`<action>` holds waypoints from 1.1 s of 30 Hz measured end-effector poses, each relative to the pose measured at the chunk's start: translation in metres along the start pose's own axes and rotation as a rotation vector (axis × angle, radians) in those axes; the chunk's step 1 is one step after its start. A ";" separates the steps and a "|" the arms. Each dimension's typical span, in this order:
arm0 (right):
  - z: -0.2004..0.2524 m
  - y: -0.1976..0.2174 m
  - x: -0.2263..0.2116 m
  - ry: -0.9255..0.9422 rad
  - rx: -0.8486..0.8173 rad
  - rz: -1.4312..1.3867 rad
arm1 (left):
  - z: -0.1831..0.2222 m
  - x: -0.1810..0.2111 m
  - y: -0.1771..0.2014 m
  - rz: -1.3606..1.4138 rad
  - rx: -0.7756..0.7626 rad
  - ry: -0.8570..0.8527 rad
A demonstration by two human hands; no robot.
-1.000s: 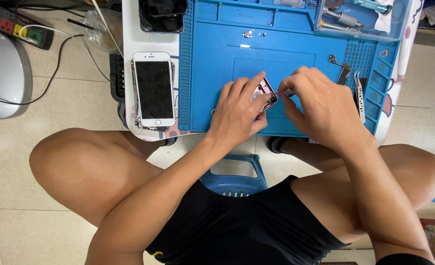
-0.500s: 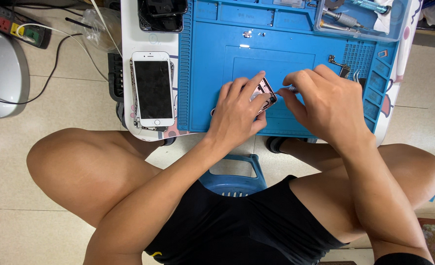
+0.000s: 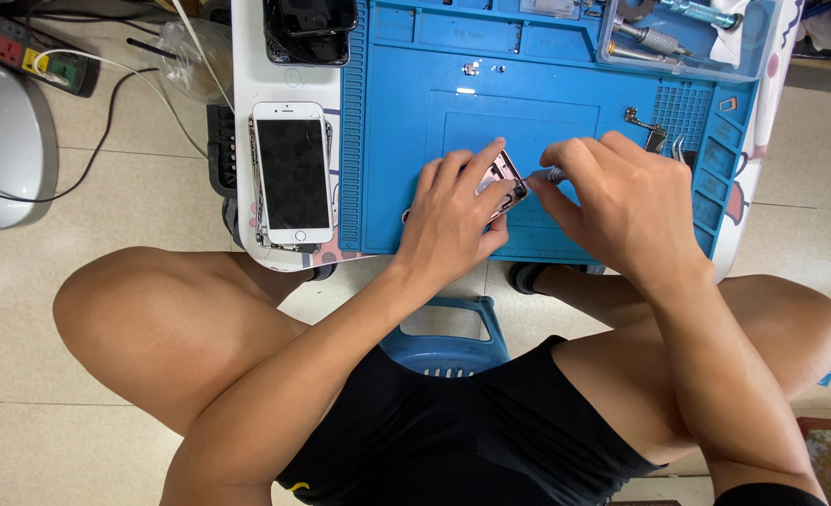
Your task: The person disassembles a pink smartphone on a blue work mat, using tweezers to remove internal components and a screwdriver to unscrew parts. They place removed pieces on the mat and continue manipulating the phone's internal frame.
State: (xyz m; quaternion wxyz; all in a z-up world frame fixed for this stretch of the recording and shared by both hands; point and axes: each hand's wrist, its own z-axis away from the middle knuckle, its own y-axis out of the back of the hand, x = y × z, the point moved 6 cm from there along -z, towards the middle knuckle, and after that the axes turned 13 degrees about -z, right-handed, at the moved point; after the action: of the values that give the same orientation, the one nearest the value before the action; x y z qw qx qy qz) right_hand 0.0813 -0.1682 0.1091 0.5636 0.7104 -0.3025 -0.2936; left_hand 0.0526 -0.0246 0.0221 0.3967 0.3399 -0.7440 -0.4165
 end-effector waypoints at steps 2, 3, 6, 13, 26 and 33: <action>-0.005 0.007 -0.004 -0.009 -0.012 -0.103 | 0.000 0.000 -0.001 0.008 -0.002 -0.001; -0.007 0.010 -0.006 -0.018 -0.023 -0.207 | 0.000 0.000 -0.001 0.014 -0.006 0.000; -0.001 0.003 -0.002 -0.034 -0.018 -0.114 | 0.000 0.000 0.000 0.016 0.010 0.008; -0.002 0.004 -0.001 -0.087 -0.036 -0.281 | 0.000 -0.001 -0.001 0.030 -0.003 0.008; 0.003 0.000 0.005 -0.100 -0.024 -0.244 | -0.002 -0.002 0.004 0.046 -0.013 0.003; 0.005 0.003 0.006 -0.082 0.009 -0.292 | -0.001 -0.002 0.002 0.044 -0.007 0.001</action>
State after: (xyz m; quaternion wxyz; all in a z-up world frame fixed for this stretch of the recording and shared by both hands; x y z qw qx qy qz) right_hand 0.0812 -0.1764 0.1106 0.4990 0.7366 -0.2201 -0.3999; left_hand 0.0545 -0.0222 0.0238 0.4075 0.3223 -0.7496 -0.4100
